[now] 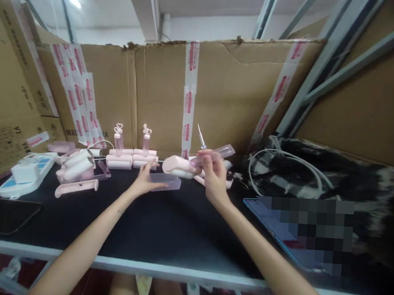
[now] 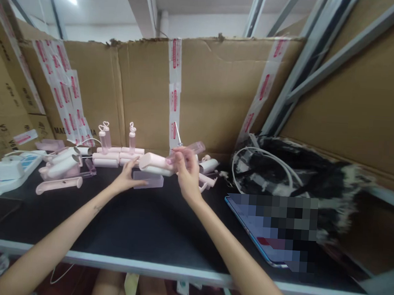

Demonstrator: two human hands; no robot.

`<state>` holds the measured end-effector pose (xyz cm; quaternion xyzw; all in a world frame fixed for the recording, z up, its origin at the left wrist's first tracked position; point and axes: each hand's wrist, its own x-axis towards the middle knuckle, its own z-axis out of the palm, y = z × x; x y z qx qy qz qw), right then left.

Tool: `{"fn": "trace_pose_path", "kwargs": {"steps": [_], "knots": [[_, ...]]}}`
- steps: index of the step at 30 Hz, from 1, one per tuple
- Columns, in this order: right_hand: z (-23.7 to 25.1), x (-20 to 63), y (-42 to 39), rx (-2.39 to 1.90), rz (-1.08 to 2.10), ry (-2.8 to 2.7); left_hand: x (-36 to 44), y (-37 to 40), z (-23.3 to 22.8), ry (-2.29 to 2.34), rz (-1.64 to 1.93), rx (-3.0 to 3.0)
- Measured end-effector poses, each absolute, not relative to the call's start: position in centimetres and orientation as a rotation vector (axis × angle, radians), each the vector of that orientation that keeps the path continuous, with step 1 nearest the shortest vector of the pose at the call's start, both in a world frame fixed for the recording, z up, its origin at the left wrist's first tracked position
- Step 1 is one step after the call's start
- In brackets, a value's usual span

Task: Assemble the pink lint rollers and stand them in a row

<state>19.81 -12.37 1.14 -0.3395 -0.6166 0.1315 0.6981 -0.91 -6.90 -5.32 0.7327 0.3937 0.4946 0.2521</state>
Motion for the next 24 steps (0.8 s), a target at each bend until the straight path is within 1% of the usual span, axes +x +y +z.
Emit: {"fn": "trace_pose_path", "kwargs": {"steps": [3, 4, 7, 8, 9, 10, 13, 16, 20, 22, 24], "knots": [[1.2, 19.5, -13.3, -0.609, 0.299, -1.511, -1.3, -8.1, -3.4, 0.939, 1.404, 1.853], [1.2, 19.3, -13.7, -0.571, 0.312, -1.567, -1.0, -8.8, -2.8, 0.835, 1.327, 1.728], [1.3, 18.8, -14.5, -0.554, 0.375, -1.737, 0.2, -10.9, -1.8, 0.541, 0.838, 1.331], [1.4, 18.9, -14.6, -0.573, 0.385, -1.781, 0.5, -11.4, -1.6, 0.489, 0.749, 1.236], [1.5, 19.1, -14.5, -0.592, 0.373, -1.808, 0.8, -11.8, -1.4, 0.465, 0.733, 1.167], [1.6, 19.5, -14.3, -0.61, 0.334, -1.807, 0.9, -11.9, -1.3, 0.471, 0.8, 1.118], [2.3, 21.1, -13.7, -0.642, 0.152, -1.59, 0.5, -11.3, -0.8, 0.56, 1.18, 1.066], [3.0, 22.0, -13.9, -0.691, 0.033, -1.435, -0.2, -10.1, -0.7, 0.695, 1.459, 1.208], [3.5, 20.8, -15.9, -0.677, -0.065, -1.972, -0.6, -9.3, -1.1, 0.949, 1.656, 1.588], [3.3, 19.9, -16.5, -0.636, -0.128, -2.193, -0.6, -9.2, -1.2, 0.98, 1.658, 1.731], [3.1, 19.4, -16.7, -0.64, -0.198, -2.264, -0.6, -9.3, -1.2, 0.984, 1.635, 1.818]]}}
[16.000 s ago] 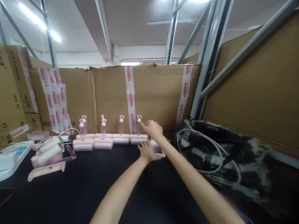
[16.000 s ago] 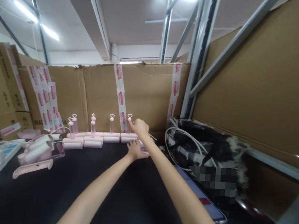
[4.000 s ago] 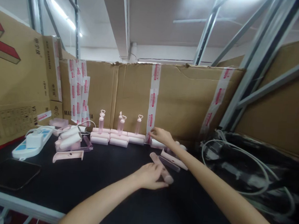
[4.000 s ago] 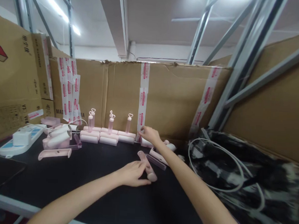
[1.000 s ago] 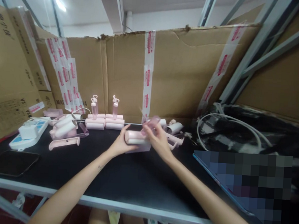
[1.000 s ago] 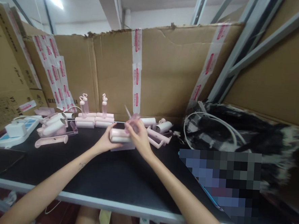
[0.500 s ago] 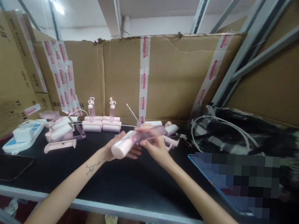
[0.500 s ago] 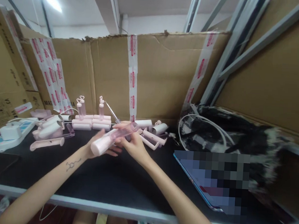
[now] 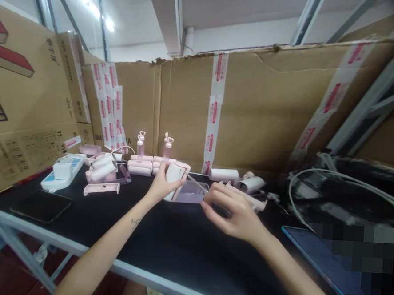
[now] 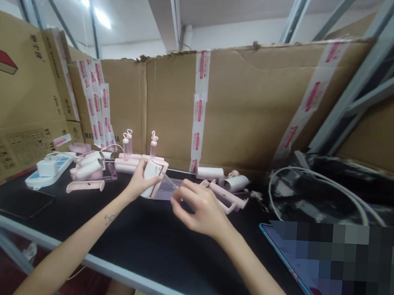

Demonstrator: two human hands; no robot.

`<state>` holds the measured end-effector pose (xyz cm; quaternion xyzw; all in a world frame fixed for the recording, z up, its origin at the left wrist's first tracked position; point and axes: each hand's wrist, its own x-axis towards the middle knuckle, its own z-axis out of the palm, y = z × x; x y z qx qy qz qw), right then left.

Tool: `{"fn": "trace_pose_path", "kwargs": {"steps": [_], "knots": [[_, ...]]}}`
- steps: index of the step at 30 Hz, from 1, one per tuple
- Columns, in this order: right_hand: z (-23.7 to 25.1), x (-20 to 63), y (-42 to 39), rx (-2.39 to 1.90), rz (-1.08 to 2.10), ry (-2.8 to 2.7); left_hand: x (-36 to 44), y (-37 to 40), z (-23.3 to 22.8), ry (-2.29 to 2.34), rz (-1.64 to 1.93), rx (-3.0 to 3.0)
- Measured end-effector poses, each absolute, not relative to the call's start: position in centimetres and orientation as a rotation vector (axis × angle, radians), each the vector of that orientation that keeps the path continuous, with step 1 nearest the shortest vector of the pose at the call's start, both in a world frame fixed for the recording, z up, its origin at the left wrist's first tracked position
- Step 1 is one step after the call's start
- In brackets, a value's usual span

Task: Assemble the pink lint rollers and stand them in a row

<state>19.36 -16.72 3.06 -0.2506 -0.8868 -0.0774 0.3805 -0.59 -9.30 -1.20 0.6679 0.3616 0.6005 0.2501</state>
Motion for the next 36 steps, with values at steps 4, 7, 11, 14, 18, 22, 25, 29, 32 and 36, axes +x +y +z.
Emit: {"fn": "trace_pose_path", "kwargs": {"steps": [4, 7, 11, 14, 18, 22, 25, 29, 32, 36], "knots": [[3.1, 19.4, -16.6, -0.648, -0.313, -2.304, -0.7, -9.7, -1.1, 1.107, 1.507, 1.981], [3.5, 19.7, -16.8, -0.638, -0.423, -2.314, -0.6, -10.0, -1.1, 1.168, 1.388, 2.073], [3.9, 19.9, -17.1, -0.631, -0.474, -2.309, -0.6, -10.0, -1.1, 1.214, 1.428, 2.042], [3.7, 19.9, -16.9, -0.663, -0.516, -2.315, -0.7, -10.1, -0.9, 1.232, 1.473, 2.005], [2.7, 19.9, -15.6, -0.733, -0.657, -2.379, -0.4, -10.9, -0.5, 1.058, 1.419, 2.012], [1.0, 19.5, -14.1, -0.895, -0.662, -2.324, 1.2, -11.9, -1.2, 0.968, 1.462, 1.879], [0.3, 19.2, -13.8, -0.952, -0.585, -2.212, 2.3, -12.0, -2.0, 0.969, 1.547, 1.709], [1.2, 19.5, -14.8, -0.895, -0.446, -2.223, 1.9, -11.4, -2.0, 0.974, 1.585, 1.694], [2.4, 20.0, -15.8, -0.88, -0.345, -2.218, 0.6, -10.9, -1.2, 0.991, 1.646, 1.729], [3.1, 20.3, -16.2, -0.778, -0.407, -2.211, -0.6, -10.7, -0.2, 1.026, 1.718, 1.8]]}}
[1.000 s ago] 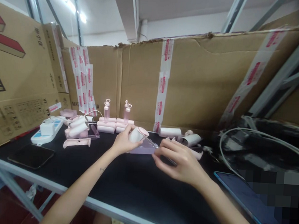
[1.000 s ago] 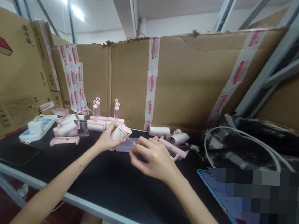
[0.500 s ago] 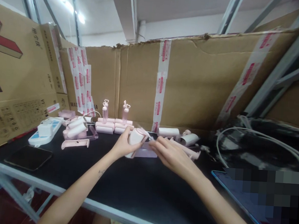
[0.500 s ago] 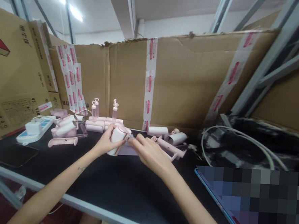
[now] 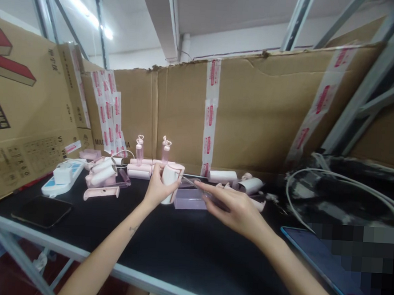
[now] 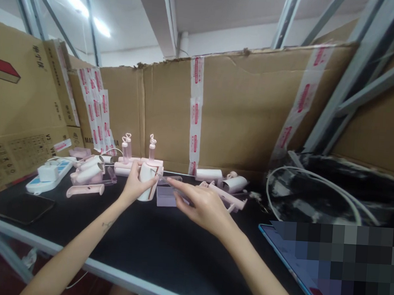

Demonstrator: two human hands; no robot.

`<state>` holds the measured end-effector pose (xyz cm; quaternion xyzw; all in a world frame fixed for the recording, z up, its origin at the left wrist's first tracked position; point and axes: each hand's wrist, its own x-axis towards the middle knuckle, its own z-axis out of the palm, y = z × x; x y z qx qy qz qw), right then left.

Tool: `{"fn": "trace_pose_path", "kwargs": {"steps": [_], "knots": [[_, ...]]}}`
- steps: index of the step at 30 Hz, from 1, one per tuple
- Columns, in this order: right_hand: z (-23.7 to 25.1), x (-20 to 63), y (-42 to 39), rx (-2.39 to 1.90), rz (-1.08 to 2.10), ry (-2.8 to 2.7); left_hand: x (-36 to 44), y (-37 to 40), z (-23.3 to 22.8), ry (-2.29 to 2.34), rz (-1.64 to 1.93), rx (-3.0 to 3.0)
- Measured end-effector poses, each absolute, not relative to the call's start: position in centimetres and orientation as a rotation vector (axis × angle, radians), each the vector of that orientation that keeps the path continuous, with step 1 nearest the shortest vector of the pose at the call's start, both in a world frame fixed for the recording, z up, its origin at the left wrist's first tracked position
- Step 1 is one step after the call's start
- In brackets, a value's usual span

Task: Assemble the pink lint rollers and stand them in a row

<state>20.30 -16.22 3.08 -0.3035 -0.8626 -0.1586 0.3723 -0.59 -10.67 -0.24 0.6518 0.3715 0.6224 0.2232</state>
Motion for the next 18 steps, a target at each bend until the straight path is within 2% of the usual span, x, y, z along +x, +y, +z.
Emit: {"fn": "trace_pose_path", "kwargs": {"steps": [11, 18], "knots": [[2.7, 20.4, -15.8, -0.76, -0.65, -2.22, -0.5, -11.3, -0.2, 1.068, 1.582, 1.969], [0.7, 19.4, -15.0, -0.891, -0.88, -2.142, 0.8, -10.8, -1.0, 1.25, 1.645, 1.933]]}}
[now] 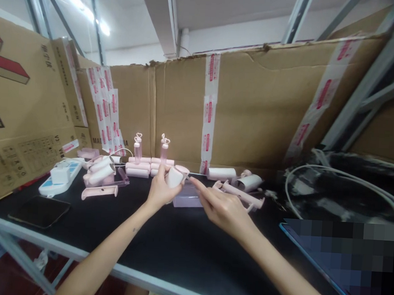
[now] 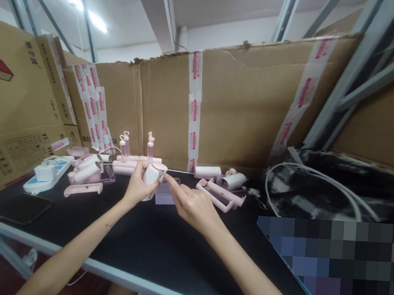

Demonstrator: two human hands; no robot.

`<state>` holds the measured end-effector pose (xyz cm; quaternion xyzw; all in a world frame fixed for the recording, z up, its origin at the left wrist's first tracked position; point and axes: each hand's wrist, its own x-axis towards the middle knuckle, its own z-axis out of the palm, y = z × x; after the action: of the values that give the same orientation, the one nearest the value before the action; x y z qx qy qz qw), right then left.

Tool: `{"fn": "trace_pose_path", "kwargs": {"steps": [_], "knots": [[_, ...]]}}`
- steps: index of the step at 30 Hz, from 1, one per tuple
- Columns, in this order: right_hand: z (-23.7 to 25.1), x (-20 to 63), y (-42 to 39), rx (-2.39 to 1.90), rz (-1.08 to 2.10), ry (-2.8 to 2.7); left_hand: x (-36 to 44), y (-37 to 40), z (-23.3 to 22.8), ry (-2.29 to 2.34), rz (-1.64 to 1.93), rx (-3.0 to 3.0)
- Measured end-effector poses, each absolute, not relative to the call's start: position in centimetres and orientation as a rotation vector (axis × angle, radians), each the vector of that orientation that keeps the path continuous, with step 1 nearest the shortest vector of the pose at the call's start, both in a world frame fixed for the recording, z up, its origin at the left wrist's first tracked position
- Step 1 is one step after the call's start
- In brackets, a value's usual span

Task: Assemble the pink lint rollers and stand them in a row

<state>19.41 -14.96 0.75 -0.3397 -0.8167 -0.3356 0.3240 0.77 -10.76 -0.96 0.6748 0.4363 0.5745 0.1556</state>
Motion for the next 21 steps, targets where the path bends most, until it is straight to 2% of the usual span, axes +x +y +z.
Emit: {"fn": "trace_pose_path", "kwargs": {"steps": [8, 13, 16, 21], "knots": [[0.9, 21.6, -12.2, -1.183, -0.826, -1.874, 6.9, -7.7, 1.1, 1.317, 1.686, 1.818], [1.3, 24.7, -10.2, -1.354, -0.588, -1.649, 9.7, -6.0, 1.2, 1.276, 1.705, 1.719], [1.4, 25.2, -10.3, -1.247, -0.39, -1.626, 9.6, -5.5, 0.9, 1.297, 1.71, 1.747], [0.9, 24.1, -10.7, -1.027, -0.144, -1.919, 9.2, -5.6, 0.5, 1.322, 1.639, 1.804]]}}
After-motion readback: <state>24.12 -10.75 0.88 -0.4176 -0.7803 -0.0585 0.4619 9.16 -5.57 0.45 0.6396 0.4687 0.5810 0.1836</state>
